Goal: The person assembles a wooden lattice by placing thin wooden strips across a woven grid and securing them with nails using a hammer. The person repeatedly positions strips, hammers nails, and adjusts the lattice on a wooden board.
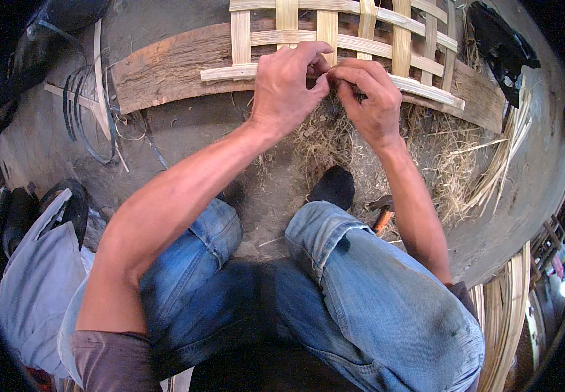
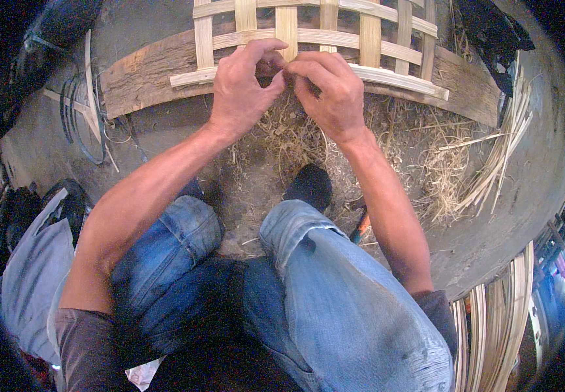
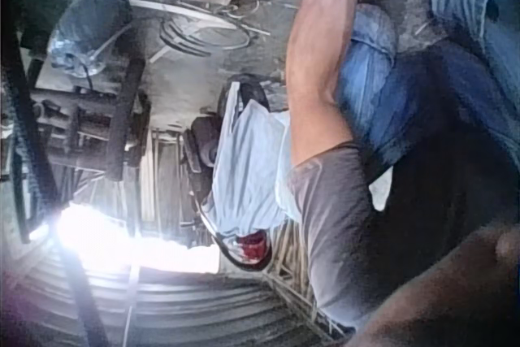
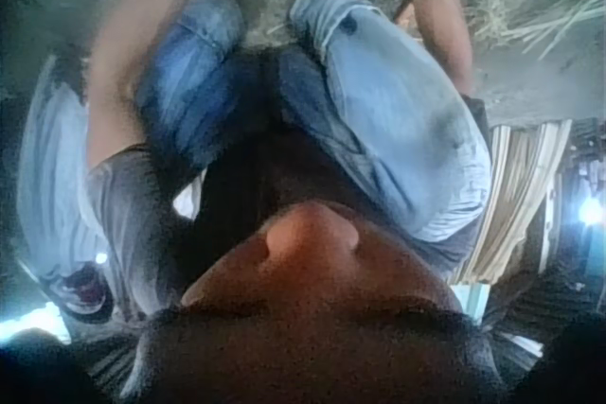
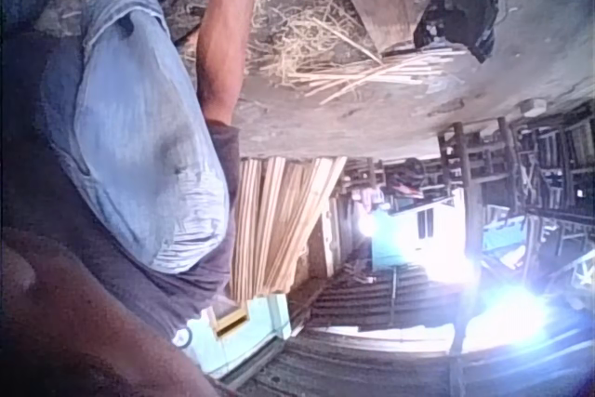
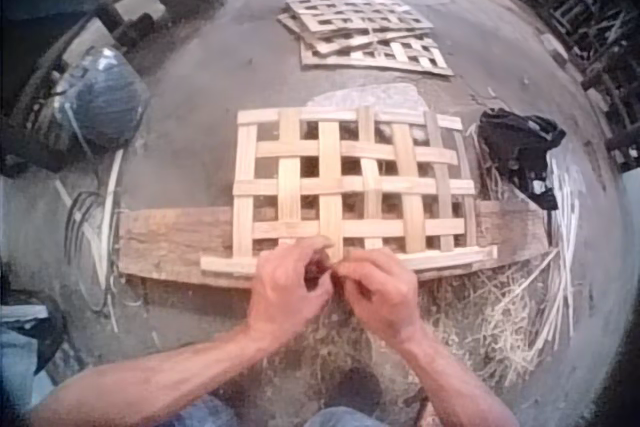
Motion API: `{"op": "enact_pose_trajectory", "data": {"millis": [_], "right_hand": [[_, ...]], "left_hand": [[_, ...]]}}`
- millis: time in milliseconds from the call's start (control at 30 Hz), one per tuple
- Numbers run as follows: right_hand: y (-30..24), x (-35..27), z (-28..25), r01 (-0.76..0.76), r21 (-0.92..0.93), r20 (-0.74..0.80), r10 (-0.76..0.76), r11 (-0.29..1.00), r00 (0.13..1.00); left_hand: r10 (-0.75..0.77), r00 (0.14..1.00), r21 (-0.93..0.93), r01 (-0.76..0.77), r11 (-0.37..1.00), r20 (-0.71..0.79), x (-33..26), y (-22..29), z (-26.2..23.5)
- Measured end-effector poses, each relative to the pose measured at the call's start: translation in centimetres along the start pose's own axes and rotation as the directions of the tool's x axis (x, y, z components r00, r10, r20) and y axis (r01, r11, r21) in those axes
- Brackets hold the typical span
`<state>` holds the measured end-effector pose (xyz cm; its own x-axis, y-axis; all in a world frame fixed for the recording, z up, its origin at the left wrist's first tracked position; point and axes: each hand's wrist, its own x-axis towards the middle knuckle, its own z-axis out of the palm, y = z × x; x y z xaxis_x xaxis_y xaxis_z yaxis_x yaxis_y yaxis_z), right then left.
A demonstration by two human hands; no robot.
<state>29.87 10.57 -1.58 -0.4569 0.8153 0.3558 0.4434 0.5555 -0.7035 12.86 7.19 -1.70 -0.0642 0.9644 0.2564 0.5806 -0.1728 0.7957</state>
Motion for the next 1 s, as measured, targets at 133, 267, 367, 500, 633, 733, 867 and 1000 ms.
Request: {"op": "enact_pose_trajectory", "data": {"millis": [133,267,367,500,633,733,867,1000], "right_hand": [[0.0,0.0,-0.2,0.000,0.004,0.012,0.000,1.000,1.000],[-2.0,-1.8,-1.9,-0.273,0.136,-0.009,0.276,0.952,0.961],[-3.6,-10.2,-4.7,-0.603,0.119,-0.131,0.615,0.789,0.778],[-6.1,-25.9,-9.0,-0.861,-0.008,-0.370,0.798,0.509,0.475],[-7.7,-32.3,-10.2,-0.708,-0.371,-0.131,0.721,0.601,0.680],[-7.1,-34.0,-9.8,-0.788,-0.303,-0.081,0.809,0.536,0.582],[-6.8,-36.4,-9.4,-0.880,-0.181,-0.219,0.855,0.439,0.471],[-6.3,-35.5,-9.9,-0.699,-0.440,-0.086,0.748,0.564,0.658]], "left_hand": [[0.023,1.000,0.011,-0.024,1.000,0.007,0.0,-0.2,0.1],[0.017,1.000,0.087,-0.018,0.996,0.014,-0.2,0.1,-0.4],[-0.102,0.987,0.042,0.098,0.994,0.123,-0.6,-0.2,-0.9],[-0.067,0.992,0.027,0.064,0.998,0.105,0.0,0.3,-0.7],[-0.050,0.997,0.045,0.047,0.998,0.065,-0.1,0.2,-0.3],[-0.071,0.994,0.062,0.067,0.996,0.078,-0.1,0.0,-0.5],[-0.099,0.990,0.007,0.099,0.995,0.104,0.0,0.0,0.1],[-0.063,0.995,0.024,0.061,0.998,0.081,-0.1,-0.2,0.0]]}}
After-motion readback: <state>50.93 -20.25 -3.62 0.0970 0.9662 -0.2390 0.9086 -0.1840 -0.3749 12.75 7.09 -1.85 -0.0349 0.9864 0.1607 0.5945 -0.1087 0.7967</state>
